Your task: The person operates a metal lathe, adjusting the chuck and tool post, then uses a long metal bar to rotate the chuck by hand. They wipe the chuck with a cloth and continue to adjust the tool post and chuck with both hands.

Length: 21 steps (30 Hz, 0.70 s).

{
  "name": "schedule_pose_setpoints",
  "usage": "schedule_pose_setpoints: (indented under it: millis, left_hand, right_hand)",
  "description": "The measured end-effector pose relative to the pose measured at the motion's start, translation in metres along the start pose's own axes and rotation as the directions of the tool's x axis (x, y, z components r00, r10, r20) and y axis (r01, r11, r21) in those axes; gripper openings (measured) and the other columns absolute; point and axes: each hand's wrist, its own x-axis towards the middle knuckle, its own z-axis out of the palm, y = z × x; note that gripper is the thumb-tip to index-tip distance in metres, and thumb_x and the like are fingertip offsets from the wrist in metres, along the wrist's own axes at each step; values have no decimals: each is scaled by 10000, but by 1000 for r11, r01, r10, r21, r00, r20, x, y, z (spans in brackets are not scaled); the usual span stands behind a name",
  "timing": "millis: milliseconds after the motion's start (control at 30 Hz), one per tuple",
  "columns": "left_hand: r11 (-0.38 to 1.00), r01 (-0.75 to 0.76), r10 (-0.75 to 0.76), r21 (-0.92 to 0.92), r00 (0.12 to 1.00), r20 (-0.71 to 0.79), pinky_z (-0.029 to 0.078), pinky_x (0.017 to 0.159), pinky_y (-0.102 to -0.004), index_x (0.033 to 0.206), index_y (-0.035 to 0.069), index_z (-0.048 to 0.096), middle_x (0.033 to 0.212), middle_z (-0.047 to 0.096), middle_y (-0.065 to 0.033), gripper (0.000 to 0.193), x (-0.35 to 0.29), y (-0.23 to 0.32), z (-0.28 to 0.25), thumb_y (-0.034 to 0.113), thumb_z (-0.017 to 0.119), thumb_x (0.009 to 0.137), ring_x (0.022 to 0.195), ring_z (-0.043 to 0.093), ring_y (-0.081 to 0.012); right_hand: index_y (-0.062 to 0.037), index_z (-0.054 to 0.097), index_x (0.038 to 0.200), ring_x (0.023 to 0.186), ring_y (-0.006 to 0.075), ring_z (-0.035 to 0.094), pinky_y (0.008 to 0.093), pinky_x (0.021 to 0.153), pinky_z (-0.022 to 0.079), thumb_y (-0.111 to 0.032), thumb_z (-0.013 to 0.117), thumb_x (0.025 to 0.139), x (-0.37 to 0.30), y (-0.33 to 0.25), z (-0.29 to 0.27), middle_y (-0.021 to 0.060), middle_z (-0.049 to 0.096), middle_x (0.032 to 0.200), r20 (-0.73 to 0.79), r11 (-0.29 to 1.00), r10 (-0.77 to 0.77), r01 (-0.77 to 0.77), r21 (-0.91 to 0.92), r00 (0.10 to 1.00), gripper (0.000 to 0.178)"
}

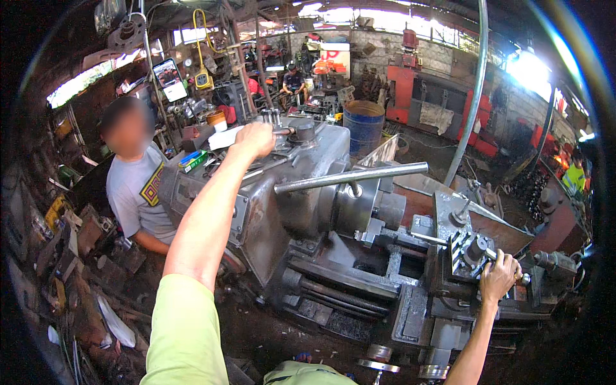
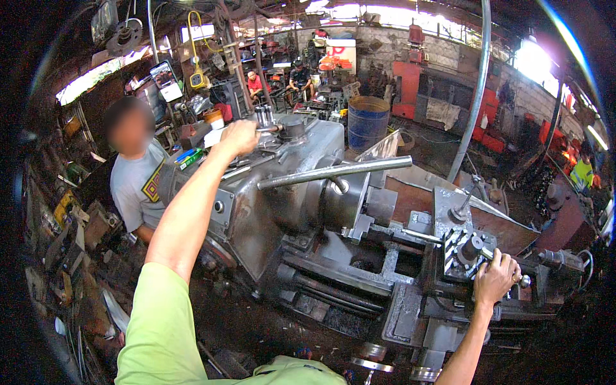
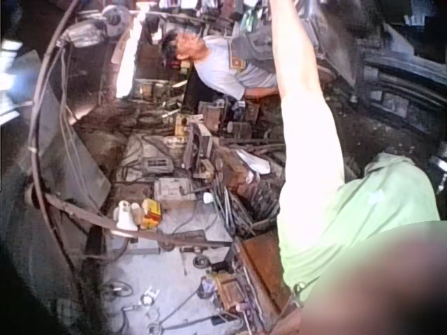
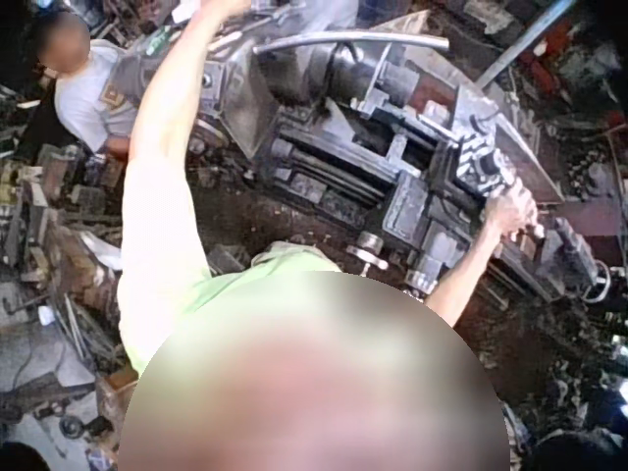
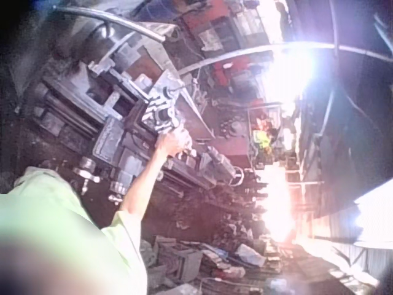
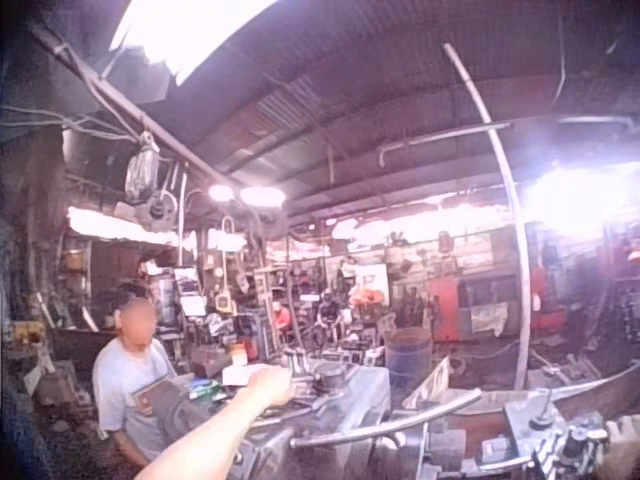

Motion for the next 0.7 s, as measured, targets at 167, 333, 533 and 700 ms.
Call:
schedule_pose_setpoints:
  millis: [167,333,533,700]
  left_hand:
    - [999,27,-22,41,993,-113,552,765,-493,1027,70,700,963,705,-194,303,-12,10,33,299,547,900,889,693,-364]
    - [999,-31,28,-14,985,-171,530,808,-502,1128,180,683,992,698,-152,308,-2,-22,45,366,561,915,946,669,-353]
    - [995,-72,68,-68,996,-61,520,837,-467,1135,171,707,1025,704,-166,355,24,-49,34,410,599,895,964,668,-356]
    - [993,-35,49,113,991,-127,523,833,-456,1097,117,719,1012,689,-198,296,21,-22,-4,278,658,857,957,664,-360]
  right_hand:
    - [-125,622,1153,1128,245,500,417,1051,274,-203,705,742,0,-2,-1,58,580,1070,4,1000,0,0,-20,1000,426]
    - [-116,642,1133,1116,254,500,434,1044,292,-195,695,733,1,-4,-4,58,578,1064,-1,1000,-2,2,-28,1000,411]
    - [-125,659,1078,1066,257,519,432,1014,315,-193,693,735,3,-5,-10,69,589,1011,-30,1000,-17,17,-6,999,351]
    - [-130,655,1042,1040,263,520,438,989,324,-195,689,737,4,-4,-10,63,585,981,-60,999,-32,31,-8,998,314]
